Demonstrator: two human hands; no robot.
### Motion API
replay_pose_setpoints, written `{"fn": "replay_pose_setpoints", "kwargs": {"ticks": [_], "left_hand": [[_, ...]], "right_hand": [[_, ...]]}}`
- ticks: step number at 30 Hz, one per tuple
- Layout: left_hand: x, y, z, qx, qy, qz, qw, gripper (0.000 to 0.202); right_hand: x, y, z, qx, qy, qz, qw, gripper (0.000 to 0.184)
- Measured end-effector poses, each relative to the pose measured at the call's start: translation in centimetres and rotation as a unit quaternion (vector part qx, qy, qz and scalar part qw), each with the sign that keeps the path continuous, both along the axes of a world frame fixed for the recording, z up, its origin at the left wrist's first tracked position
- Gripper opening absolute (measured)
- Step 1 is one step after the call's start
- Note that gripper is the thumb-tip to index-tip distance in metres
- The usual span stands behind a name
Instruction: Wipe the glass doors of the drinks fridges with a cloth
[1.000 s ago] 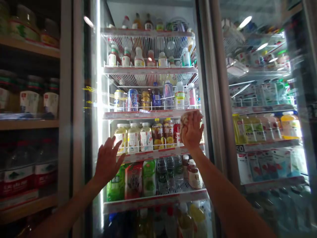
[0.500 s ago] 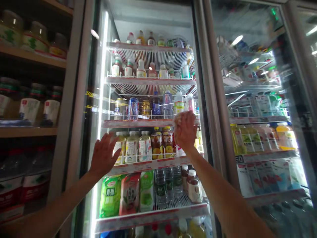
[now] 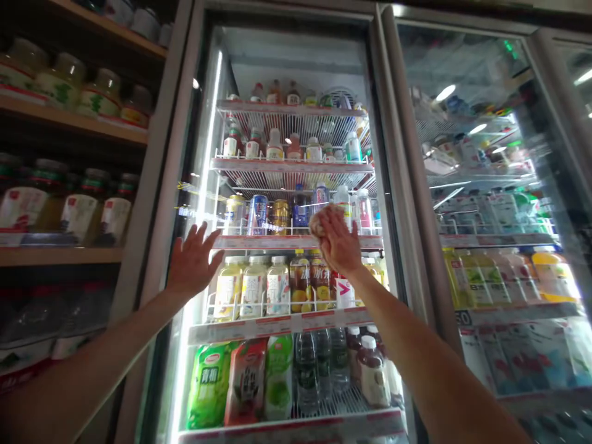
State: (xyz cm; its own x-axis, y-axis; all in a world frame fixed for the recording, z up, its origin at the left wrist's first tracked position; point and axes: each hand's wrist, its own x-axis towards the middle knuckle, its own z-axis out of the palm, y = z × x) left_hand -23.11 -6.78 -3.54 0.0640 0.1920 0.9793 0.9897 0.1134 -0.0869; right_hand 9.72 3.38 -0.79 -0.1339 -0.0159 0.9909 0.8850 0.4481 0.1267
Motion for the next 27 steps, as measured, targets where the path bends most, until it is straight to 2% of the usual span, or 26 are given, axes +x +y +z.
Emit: {"fn": "replay_pose_setpoints", "kwargs": {"ticks": [3,5,6,8,10,11,13,15,17,18,20,22,23,24,27], "left_hand": [[-0.2,0.0,0.1,-0.007,0.003,0.005,1.000,0.052],[-0.4,0.1,0.1,-0.005,0.008,0.003,1.000,0.053],[-0.5,0.2,0.1,-0.003,0.011,0.002,1.000,0.053],[-0.7,0.3,0.1,0.003,0.016,-0.004,1.000,0.055],[-1.0,0.4,0.1,0.006,0.018,-0.011,1.000,0.055],[-1.1,0.5,0.1,0.007,0.019,-0.013,1.000,0.055],[-1.2,0.4,0.0,0.004,0.019,-0.014,1.000,0.056],[-1.1,0.3,0.0,-0.003,0.016,-0.008,1.000,0.057],[-0.8,0.1,-0.1,-0.010,0.008,0.001,1.000,0.057],[-0.6,0.1,-0.1,-0.012,0.004,0.005,1.000,0.057],[-0.3,-0.1,-0.2,-0.014,0.000,0.011,1.000,0.057],[-0.3,-0.2,-0.4,-0.018,-0.001,0.014,1.000,0.057],[-0.4,-0.2,-0.5,-0.022,-0.002,0.015,1.000,0.057],[-0.5,-0.3,-0.7,-0.025,-0.001,0.015,1.000,0.056],[-1.0,-0.2,-1.0,-0.026,0.008,0.009,1.000,0.055]], "right_hand": [[-0.2,0.3,1.9,-0.026,0.200,-0.012,0.979,0.057],[-1.5,0.2,3.0,-0.031,0.232,-0.011,0.972,0.058],[-2.5,0.0,3.2,-0.027,0.197,-0.008,0.980,0.058],[-4.5,-0.6,3.3,-0.010,0.062,-0.002,0.998,0.057],[-5.8,-1.1,3.2,0.006,-0.062,0.004,0.998,0.054],[-6.0,-1.2,3.3,0.010,-0.074,0.008,0.997,0.054],[-5.9,-1.1,3.9,0.006,0.025,0.020,0.999,0.053],[-6.0,-0.8,4.5,-0.004,0.159,0.032,0.987,0.055],[-7.3,-0.9,4.4,-0.005,0.198,0.039,0.979,0.056],[-8.3,-1.1,4.0,0.002,0.164,0.040,0.986,0.055],[-10.4,-1.8,2.9,0.030,0.012,0.041,0.999,0.053],[-11.6,-2.2,2.0,0.053,-0.138,0.039,0.988,0.051],[-11.7,-2.3,2.0,0.052,-0.158,0.037,0.985,0.050],[-11.4,-2.3,2.2,0.044,-0.133,0.035,0.989,0.050],[-9.9,-1.7,3.6,0.003,0.084,0.034,0.996,0.054]]}}
